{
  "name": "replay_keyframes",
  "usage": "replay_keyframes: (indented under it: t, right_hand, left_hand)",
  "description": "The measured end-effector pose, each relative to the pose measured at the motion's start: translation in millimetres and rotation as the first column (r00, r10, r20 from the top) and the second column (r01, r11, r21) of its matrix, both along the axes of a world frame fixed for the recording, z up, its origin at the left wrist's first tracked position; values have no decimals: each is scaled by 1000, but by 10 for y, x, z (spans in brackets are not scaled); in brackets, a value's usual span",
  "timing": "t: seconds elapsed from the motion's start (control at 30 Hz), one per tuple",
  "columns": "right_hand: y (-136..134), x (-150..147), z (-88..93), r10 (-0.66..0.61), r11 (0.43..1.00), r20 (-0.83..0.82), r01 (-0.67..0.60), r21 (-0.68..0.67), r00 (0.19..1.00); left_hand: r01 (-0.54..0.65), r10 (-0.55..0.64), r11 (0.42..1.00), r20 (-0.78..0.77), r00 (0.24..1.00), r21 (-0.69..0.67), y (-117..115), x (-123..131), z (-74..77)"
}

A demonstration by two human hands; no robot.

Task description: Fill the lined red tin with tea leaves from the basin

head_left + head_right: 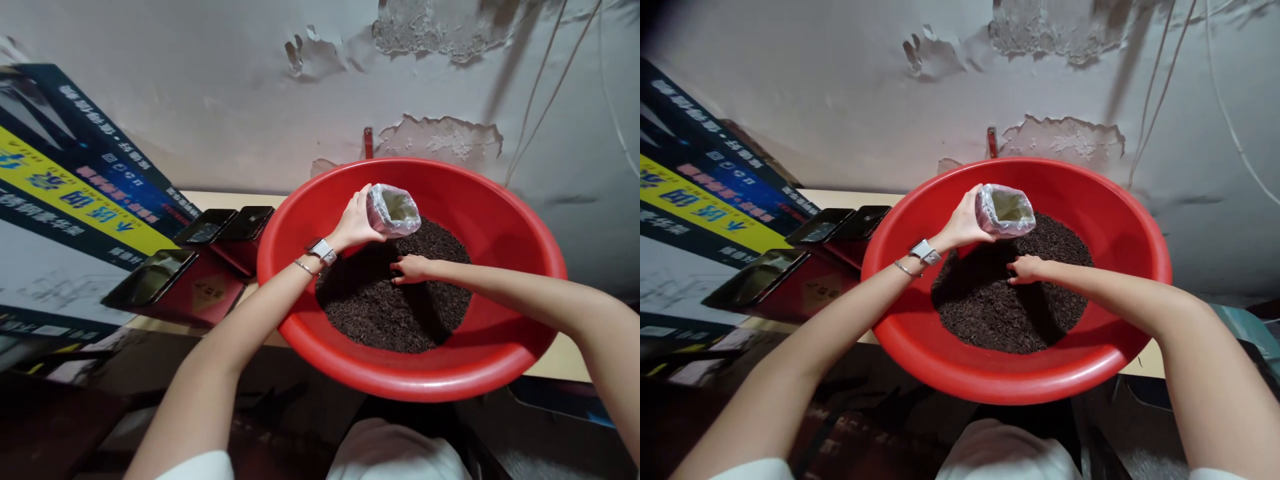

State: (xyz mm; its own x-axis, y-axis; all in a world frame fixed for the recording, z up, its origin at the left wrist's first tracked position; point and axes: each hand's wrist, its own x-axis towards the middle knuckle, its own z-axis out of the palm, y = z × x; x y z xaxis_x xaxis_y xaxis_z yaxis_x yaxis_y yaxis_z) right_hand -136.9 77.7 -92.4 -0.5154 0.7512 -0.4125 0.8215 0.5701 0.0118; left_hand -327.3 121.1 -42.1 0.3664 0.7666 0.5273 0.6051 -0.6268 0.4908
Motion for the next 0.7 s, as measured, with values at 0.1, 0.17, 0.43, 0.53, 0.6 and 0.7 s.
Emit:
replay_keyframes:
  t: [0.1,0.17,0.43,0.53,0.6,0.7]
  right_hand:
    - [2,92,-2,-53,998,-5,53,32,999]
    - [63,168,-16,-74,997,-1,74,32,997]
    - [515,571,198,-308,942,-64,314,119,949]
    - [623,758,427,-368,894,-145,392,218,919]
    - [649,874,604,-380,851,-221,433,296,898]
    - [602,948,859,-345,781,-381,487,391,858]
  left_hand:
    - [103,-107,994,-80,991,-43,19,-16,-26]
    - [131,-137,990,-118,983,-57,30,-64,-33]
    - [68,-67,997,20,998,-27,0,-111,-91]
    - [89,-83,995,106,991,-50,-25,-46,-143]
    - [127,-113,987,134,984,-103,-34,0,-180]
    - [188,-169,971,133,977,-147,-45,59,-230]
